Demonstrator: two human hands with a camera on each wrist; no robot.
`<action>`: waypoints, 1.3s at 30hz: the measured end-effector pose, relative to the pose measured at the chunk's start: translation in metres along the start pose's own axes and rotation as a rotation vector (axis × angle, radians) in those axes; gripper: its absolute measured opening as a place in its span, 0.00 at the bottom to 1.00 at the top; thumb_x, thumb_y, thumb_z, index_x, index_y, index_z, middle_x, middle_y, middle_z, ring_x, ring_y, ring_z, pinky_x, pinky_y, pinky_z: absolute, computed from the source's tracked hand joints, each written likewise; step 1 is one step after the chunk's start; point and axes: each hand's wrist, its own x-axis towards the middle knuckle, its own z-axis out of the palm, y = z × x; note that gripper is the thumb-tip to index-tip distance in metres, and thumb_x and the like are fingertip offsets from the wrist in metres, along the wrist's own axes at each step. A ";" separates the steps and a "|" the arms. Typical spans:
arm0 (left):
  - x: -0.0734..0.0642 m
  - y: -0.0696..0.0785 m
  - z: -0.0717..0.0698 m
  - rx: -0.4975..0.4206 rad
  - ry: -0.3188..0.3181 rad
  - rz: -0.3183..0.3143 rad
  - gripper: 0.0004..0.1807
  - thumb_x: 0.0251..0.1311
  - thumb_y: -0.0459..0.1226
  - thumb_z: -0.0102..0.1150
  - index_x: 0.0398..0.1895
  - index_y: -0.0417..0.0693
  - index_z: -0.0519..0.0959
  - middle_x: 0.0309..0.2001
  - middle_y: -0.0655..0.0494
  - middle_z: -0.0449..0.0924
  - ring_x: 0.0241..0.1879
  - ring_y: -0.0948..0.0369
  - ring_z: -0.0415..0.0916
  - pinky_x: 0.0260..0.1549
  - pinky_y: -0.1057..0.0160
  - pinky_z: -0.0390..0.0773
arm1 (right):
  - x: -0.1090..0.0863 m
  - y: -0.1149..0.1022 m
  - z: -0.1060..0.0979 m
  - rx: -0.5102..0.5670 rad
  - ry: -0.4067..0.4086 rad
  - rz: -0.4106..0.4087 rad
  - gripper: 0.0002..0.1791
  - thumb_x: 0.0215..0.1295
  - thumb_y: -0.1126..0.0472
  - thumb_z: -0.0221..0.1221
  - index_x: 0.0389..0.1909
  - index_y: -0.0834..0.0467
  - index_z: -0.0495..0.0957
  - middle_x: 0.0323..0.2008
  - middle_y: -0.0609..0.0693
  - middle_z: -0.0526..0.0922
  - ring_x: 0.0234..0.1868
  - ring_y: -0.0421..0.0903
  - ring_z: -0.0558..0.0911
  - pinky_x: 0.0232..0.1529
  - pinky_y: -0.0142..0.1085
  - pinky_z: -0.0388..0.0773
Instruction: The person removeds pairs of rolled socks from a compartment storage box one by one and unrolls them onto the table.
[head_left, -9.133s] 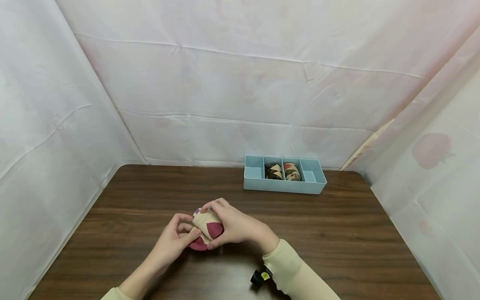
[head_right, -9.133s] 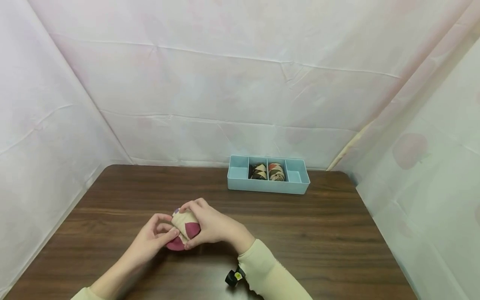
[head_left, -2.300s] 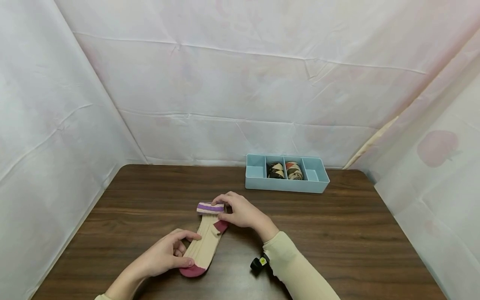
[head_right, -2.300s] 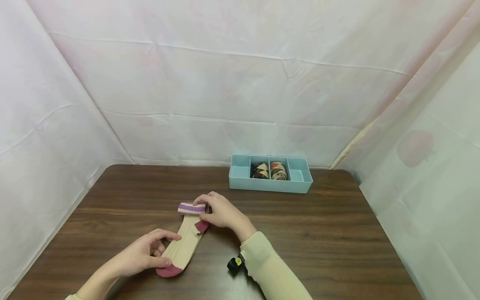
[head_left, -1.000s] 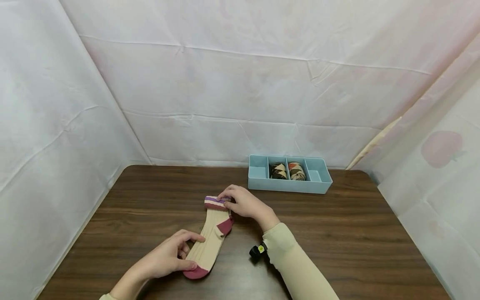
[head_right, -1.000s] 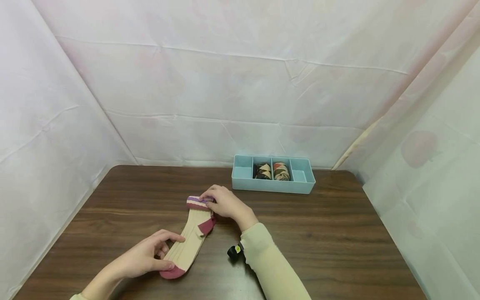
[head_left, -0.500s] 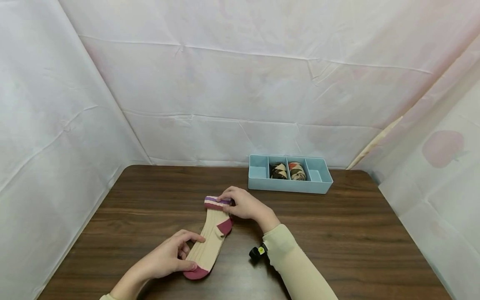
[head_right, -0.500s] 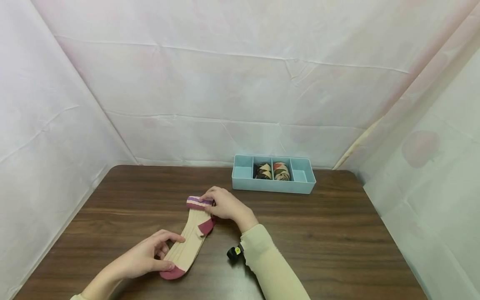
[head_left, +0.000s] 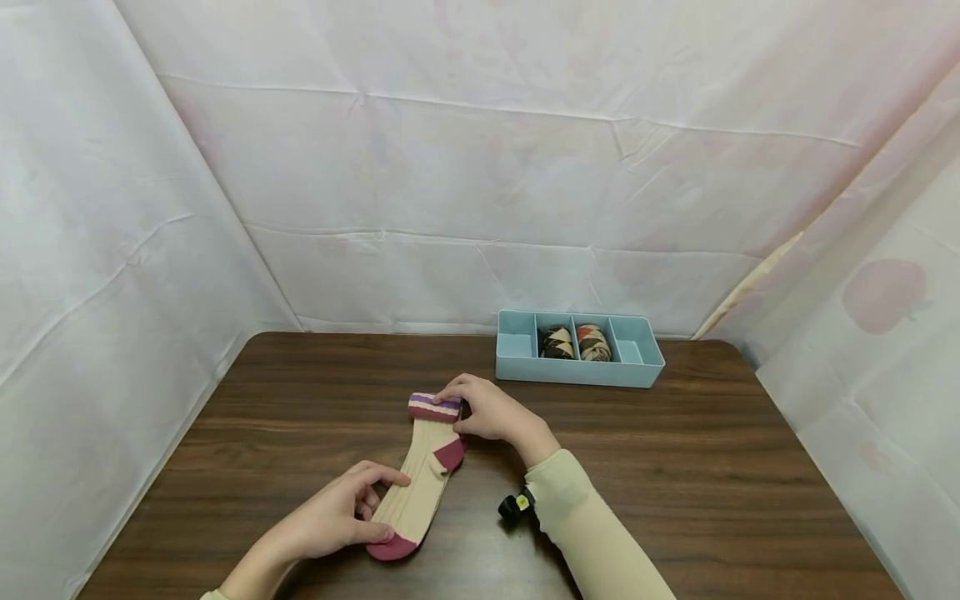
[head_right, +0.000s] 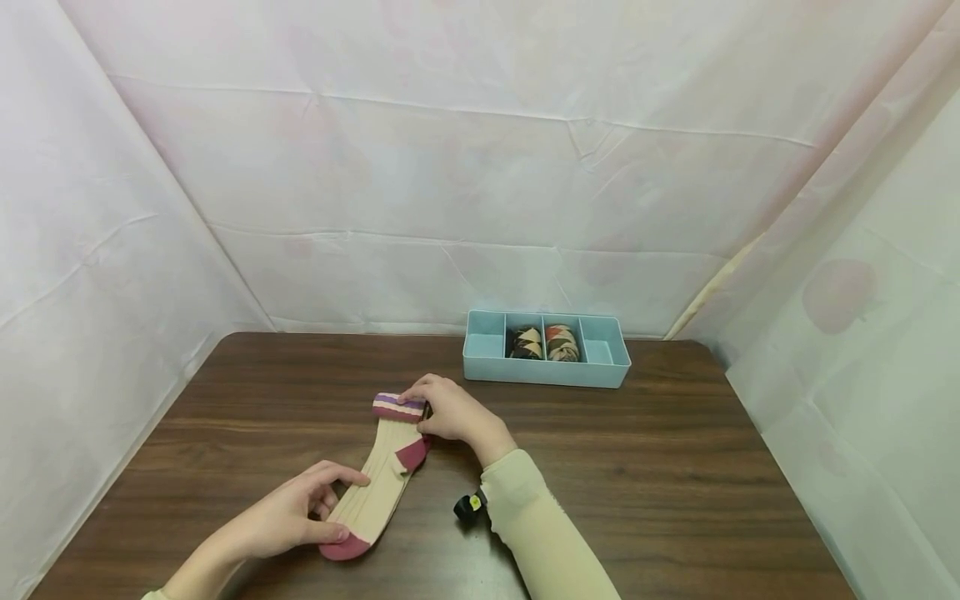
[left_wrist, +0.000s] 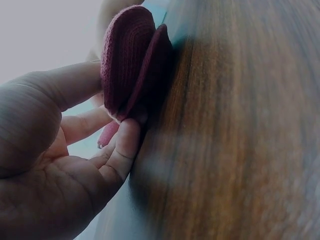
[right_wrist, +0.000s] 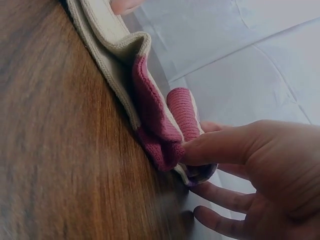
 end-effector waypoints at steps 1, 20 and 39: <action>0.000 0.000 0.000 0.000 0.000 0.001 0.33 0.60 0.40 0.83 0.68 0.53 0.80 0.51 0.45 0.71 0.38 0.62 0.74 0.35 0.67 0.76 | 0.000 0.000 0.000 -0.001 0.001 0.000 0.26 0.67 0.67 0.73 0.66 0.53 0.85 0.64 0.54 0.82 0.65 0.51 0.80 0.69 0.47 0.77; -0.002 0.002 0.000 -0.003 0.000 0.013 0.32 0.60 0.40 0.83 0.68 0.51 0.80 0.50 0.44 0.71 0.38 0.62 0.74 0.35 0.67 0.76 | 0.000 -0.001 0.002 -0.031 0.007 -0.007 0.24 0.74 0.63 0.70 0.69 0.53 0.83 0.64 0.54 0.81 0.65 0.51 0.80 0.67 0.46 0.77; -0.002 0.001 0.001 -0.001 0.004 0.008 0.33 0.60 0.40 0.83 0.68 0.53 0.80 0.49 0.45 0.70 0.37 0.62 0.75 0.35 0.67 0.77 | -0.004 0.003 -0.001 0.017 0.018 -0.041 0.23 0.77 0.61 0.67 0.70 0.54 0.81 0.65 0.57 0.81 0.68 0.53 0.79 0.70 0.50 0.75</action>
